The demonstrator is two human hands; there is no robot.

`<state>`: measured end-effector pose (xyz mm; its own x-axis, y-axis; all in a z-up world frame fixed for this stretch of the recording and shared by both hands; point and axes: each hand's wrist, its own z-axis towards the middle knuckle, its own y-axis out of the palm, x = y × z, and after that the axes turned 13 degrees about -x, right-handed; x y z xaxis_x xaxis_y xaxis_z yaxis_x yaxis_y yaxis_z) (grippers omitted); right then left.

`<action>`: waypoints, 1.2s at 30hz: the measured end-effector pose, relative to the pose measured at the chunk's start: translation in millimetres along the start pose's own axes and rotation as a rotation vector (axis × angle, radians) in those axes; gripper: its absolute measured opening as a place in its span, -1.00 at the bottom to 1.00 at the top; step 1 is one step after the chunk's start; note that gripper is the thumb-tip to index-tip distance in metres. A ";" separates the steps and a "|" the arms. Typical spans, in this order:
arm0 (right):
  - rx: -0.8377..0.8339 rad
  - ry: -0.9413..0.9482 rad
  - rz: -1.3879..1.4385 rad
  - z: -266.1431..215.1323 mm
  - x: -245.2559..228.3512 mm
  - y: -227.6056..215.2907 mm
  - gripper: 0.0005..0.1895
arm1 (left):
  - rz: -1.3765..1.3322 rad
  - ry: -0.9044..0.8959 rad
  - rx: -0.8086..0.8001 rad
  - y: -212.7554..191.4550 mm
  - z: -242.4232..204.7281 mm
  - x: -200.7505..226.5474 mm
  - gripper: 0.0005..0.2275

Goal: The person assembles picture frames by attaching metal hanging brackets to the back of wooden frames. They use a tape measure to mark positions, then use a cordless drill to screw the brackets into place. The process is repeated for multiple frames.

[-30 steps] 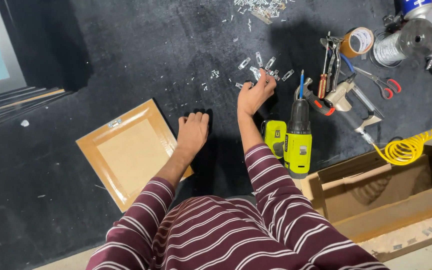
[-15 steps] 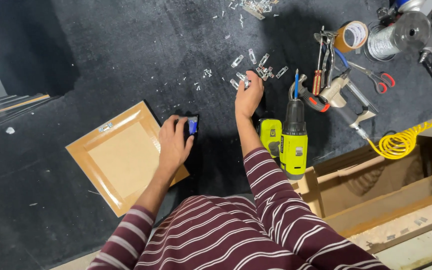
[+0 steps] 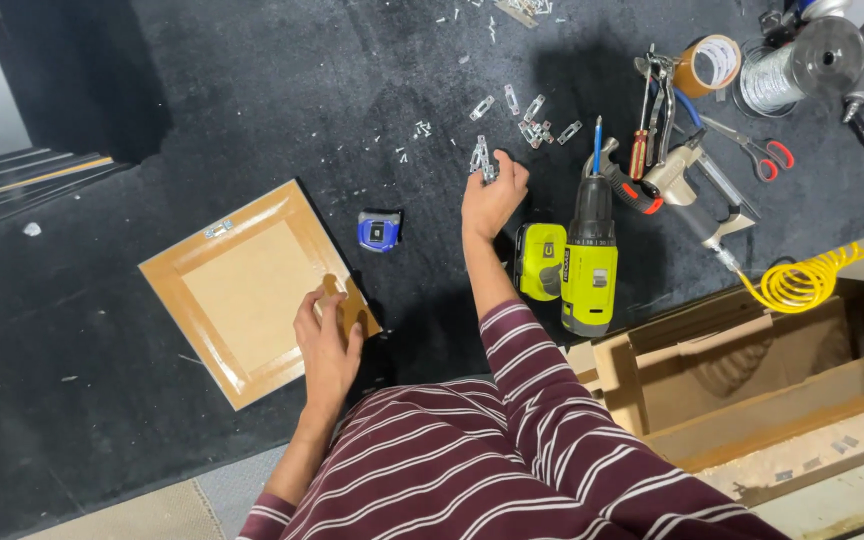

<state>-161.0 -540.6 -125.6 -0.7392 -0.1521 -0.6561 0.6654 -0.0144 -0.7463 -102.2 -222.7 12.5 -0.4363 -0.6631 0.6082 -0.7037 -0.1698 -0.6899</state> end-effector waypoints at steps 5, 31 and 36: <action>-0.041 0.106 -0.150 26.4 -4.5 17.0 -0.71 | 0.011 -0.006 0.035 -8.2 -14.8 1.4 -0.60; -1.411 0.109 0.495 -291.6 -92.2 -69.4 -0.79 | -0.218 -0.065 -0.016 -21.6 -95.6 -129.3 -0.91; -1.307 0.130 0.481 -313.5 -95.4 -73.2 -0.79 | -0.124 0.058 0.003 -26.5 -97.3 -143.0 -0.83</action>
<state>-171.9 -215.3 -43.5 -0.5211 0.2134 -0.8264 0.3294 0.9435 0.0359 -75.7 -52.5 -18.0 -0.3777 -0.5934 0.7108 -0.7528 -0.2501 -0.6088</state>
